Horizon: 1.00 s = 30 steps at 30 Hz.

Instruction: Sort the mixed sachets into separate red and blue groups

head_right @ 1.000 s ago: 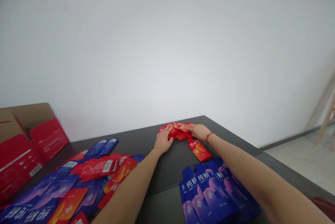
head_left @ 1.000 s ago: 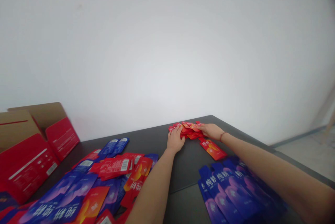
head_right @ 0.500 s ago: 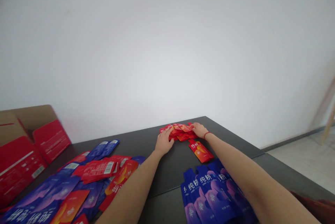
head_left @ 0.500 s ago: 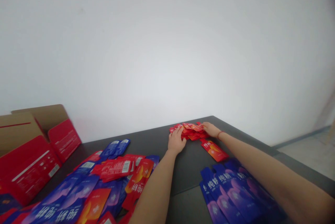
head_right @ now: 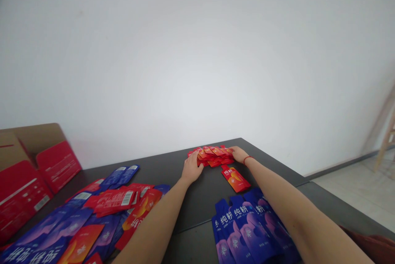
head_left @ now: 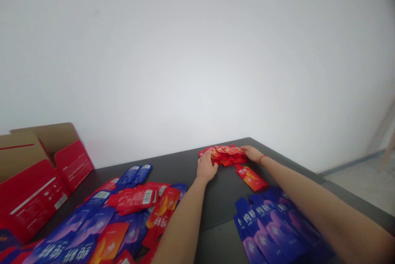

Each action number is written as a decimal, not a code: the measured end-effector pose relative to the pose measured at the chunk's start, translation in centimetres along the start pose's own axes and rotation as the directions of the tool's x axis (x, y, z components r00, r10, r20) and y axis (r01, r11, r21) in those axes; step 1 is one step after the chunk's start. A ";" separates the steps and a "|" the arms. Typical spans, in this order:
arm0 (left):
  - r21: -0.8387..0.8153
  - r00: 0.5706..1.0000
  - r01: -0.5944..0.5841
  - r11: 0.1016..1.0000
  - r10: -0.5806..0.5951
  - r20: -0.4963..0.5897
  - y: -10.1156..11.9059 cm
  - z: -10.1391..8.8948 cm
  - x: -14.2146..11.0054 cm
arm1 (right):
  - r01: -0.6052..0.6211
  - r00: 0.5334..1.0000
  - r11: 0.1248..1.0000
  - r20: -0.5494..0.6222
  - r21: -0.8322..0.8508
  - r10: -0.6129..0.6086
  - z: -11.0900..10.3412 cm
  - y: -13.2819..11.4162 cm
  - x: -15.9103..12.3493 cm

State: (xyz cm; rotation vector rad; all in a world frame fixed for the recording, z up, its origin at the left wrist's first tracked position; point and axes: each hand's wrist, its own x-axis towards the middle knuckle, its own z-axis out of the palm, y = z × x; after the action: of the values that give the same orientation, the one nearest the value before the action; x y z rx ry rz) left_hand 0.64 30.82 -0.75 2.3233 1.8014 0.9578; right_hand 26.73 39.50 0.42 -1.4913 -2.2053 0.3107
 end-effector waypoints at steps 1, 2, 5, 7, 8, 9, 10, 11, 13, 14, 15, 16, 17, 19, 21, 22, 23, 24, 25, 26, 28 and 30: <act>-0.004 1.000 0.004 1.000 -0.004 -0.002 0.0 0.0 0.0 | -0.008 1.000 1.000 0.001 0.000 0.008 0.0 0.1 0.0; -0.008 1.000 0.010 1.000 -0.010 -0.004 0.0 0.0 0.0 | -0.017 1.000 1.000 0.000 -0.003 0.017 0.0 0.1 0.0; -0.022 0.999 0.031 0.999 -0.032 -0.011 -0.1 0.1 0.1 | -0.052 0.998 0.998 -0.031 -0.024 0.052 0.3 0.3 0.1; -0.035 0.999 0.045 0.998 -0.046 -0.017 -0.1 0.1 0.1 | -0.086 0.994 0.995 -0.069 -0.047 0.083 0.4 0.4 0.2; -0.043 0.999 0.049 0.998 -0.050 -0.019 -0.1 0.1 0.1 | -0.102 0.992 0.993 -0.086 -0.059 0.097 0.5 0.5 0.2; -0.052 0.998 0.053 0.997 -0.054 -0.021 -0.1 0.1 0.1 | -0.116 0.989 0.991 -0.099 -0.069 0.109 0.5 0.5 0.2; -0.061 0.998 0.056 0.997 -0.058 -0.022 -0.1 0.2 0.1 | -0.127 0.987 0.989 -0.109 -0.077 0.118 0.4 0.4 0.1; -0.072 0.998 0.061 0.996 -0.063 -0.024 -0.2 0.2 0.1 | -0.135 0.985 0.987 -0.116 -0.083 0.125 0.3 0.3 0.0; -0.097 0.996 0.081 0.992 -0.084 -0.031 -0.2 0.3 0.1 | -0.141 0.984 0.986 -0.123 -0.092 0.130 -0.1 -0.1 -0.4; -0.111 0.994 0.100 0.989 -0.105 -0.035 -0.2 0.3 0.2 | -0.140 0.984 0.986 -0.126 -0.094 0.128 -0.4 -0.5 -0.6; -0.126 0.990 0.126 0.984 -0.132 -0.041 -0.3 0.3 0.3 | -0.135 0.984 0.986 -0.128 -0.096 0.122 -0.8 -0.9 -0.8; -0.142 0.985 0.158 0.977 -0.166 -0.048 -0.3 0.3 0.4 | -0.122 0.986 0.988 -0.129 -0.096 0.109 -1.3 -1.5 -1.0; -0.160 0.977 0.194 0.968 -0.205 -0.053 -0.4 0.1 0.6 | -0.101 0.988 0.990 -0.127 -0.096 0.089 -1.7 -2.3 -1.2; -0.199 0.955 0.272 0.941 -0.289 -0.061 -0.6 -0.8 1.1 | -0.031 0.994 0.996 -0.103 -0.089 0.022 -2.4 -4.6 -1.9; -0.241 0.929 0.338 0.910 -0.364 -0.070 -0.7 -2.3 1.4 | 0.074 0.996 0.995 -0.042 -0.068 -0.077 -2.6 -7.8 -3.2; -0.263 0.917 0.359 0.896 -0.391 -0.079 -0.7 -3.4 1.5 | 0.143 0.990 0.989 0.008 -0.048 -0.143 -2.5 -9.8 -4.2; -0.287 0.908 0.368 0.885 -0.408 -0.092 -0.6 -4.6 1.4 | 0.211 0.976 0.977 0.057 -0.021 -0.209 -2.1 -11.9 -5.6; -0.311 0.904 0.365 0.877 -0.414 -0.108 -0.4 -5.9 1.2 | 0.289 0.951 0.957 0.111 0.018 -0.289 -1.7 -14.3 -7.2; -0.335 0.903 0.353 0.874 -0.412 -0.122 -0.1 -7.3 0.8 | 0.409 0.891 0.909 0.175 0.085 -0.418 -1.0 -16.7 -9.2; -0.359 0.906 0.333 0.872 -0.401 -0.135 0.4 -8.7 0.2 | 0.511 0.821 0.846 0.204 0.153 -0.533 -0.3 -19.1 -11.2; -0.407 0.918 0.279 0.870 -0.365 -0.151 1.8 -11.4 -1.6 | 0.611 0.718 0.752 0.226 0.248 -0.658 1.6 -23.7 -15.4; -0.450 0.934 0.218 0.866 -0.320 -0.162 3.7 -13.9 -4.1 | 0.653 0.673 0.713 0.235 0.256 -0.701 3.7 -27.6 -18.9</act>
State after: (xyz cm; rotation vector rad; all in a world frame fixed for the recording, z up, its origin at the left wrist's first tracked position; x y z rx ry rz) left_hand -3.61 21.51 10.13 1.7031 1.7092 1.4478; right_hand 8.24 11.63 4.39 -0.4590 -2.7358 0.4695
